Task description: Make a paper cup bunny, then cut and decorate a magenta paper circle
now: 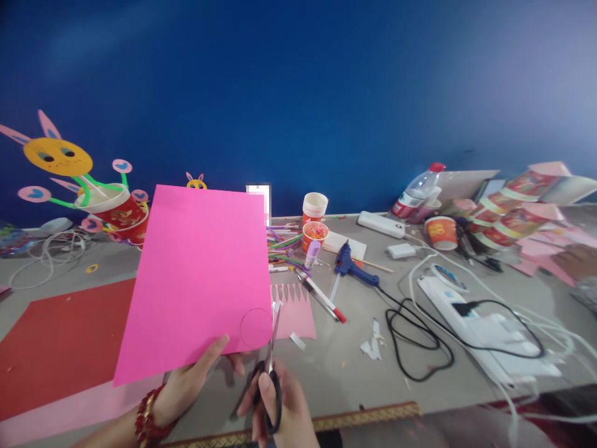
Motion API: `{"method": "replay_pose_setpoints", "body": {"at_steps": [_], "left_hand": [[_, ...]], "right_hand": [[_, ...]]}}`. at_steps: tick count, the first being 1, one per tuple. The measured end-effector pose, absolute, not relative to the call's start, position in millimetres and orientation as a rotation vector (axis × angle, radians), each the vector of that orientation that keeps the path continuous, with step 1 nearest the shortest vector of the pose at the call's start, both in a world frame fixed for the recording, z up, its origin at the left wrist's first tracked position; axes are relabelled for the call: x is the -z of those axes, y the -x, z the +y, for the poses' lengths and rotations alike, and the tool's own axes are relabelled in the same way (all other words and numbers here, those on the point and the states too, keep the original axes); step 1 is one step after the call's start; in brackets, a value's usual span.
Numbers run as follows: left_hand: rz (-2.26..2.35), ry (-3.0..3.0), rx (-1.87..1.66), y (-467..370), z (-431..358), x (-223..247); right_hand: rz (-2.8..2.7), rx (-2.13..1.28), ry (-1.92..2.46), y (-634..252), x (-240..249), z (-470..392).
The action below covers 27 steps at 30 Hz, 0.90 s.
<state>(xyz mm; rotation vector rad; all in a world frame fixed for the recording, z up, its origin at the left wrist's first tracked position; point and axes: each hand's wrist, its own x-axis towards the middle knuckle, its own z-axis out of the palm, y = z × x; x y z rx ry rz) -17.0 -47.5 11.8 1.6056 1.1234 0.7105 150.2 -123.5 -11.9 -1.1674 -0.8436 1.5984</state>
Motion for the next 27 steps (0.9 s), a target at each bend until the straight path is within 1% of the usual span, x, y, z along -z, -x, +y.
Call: {"method": "replay_pose_setpoints", "body": {"at_steps": [27], "left_hand": [[1.125, -1.683, -0.691, 19.5, -48.4, -14.1]], "right_hand": [[-0.825, -1.631, 1.227, -151.9, 17.2, -124.2]]}}
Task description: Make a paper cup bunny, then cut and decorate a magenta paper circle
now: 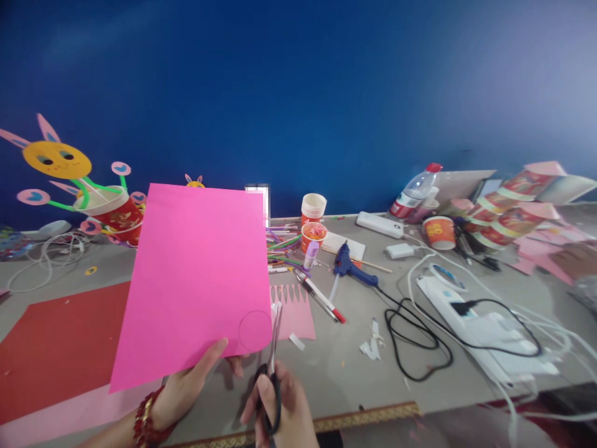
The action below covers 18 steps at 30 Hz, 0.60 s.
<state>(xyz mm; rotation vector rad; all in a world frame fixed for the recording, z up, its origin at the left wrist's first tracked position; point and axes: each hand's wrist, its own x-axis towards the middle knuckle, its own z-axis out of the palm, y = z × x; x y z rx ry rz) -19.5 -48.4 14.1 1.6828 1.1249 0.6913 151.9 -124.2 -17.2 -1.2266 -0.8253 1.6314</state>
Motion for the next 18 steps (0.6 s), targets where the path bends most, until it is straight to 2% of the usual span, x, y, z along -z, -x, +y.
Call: {"method": "replay_pose_setpoints", "body": {"at_steps": [18], "left_hand": [[1.055, -1.437, -0.697, 20, -47, -11]], "right_hand": [[-0.996, -1.784, 1.172, -186, 6, -127]]}}
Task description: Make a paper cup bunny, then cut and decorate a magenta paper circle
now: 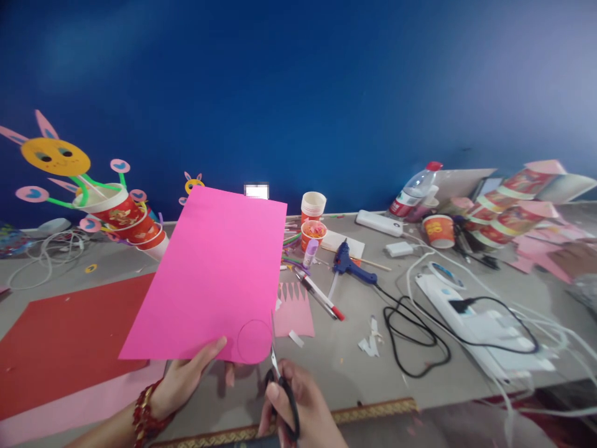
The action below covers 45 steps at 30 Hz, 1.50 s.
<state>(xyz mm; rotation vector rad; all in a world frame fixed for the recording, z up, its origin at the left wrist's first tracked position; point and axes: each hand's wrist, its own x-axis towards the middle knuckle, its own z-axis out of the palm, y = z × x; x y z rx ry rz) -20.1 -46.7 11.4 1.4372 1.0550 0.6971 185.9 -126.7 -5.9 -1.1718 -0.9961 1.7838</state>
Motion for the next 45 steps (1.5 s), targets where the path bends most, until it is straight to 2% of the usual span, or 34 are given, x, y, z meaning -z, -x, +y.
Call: {"method": "replay_pose_setpoints", "body": {"at_steps": [45], "left_hand": [[0.87, -1.456, -0.704, 22, -43, -9]], "right_hand": [[-1.064, -1.73, 1.197, -192, 20, -127]]}}
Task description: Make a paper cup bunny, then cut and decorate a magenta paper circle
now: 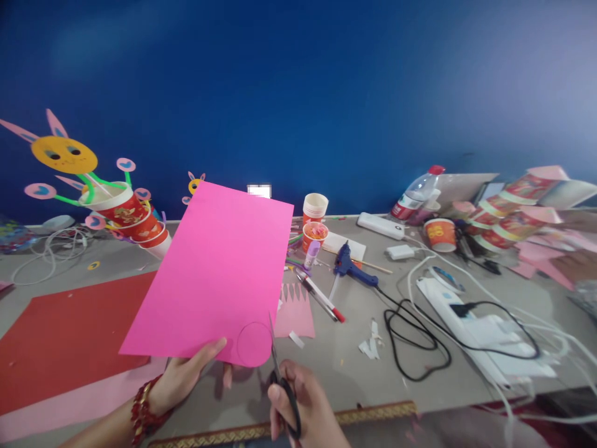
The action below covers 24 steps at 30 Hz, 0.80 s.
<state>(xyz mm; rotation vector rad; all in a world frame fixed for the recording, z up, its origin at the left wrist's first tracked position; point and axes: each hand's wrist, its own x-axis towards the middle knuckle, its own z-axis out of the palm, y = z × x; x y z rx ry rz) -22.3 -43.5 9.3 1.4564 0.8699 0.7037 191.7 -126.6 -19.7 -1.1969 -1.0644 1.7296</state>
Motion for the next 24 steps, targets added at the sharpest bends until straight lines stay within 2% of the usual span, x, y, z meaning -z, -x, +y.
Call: {"method": "replay_pose_setpoints", "body": {"at_steps": [24], "left_hand": [[0.807, -1.409, -0.71, 24.9, -40.4, -11.2]], "right_hand": [[-1.16, -1.687, 1.274, -198.6, 29.5, -122.1]]}}
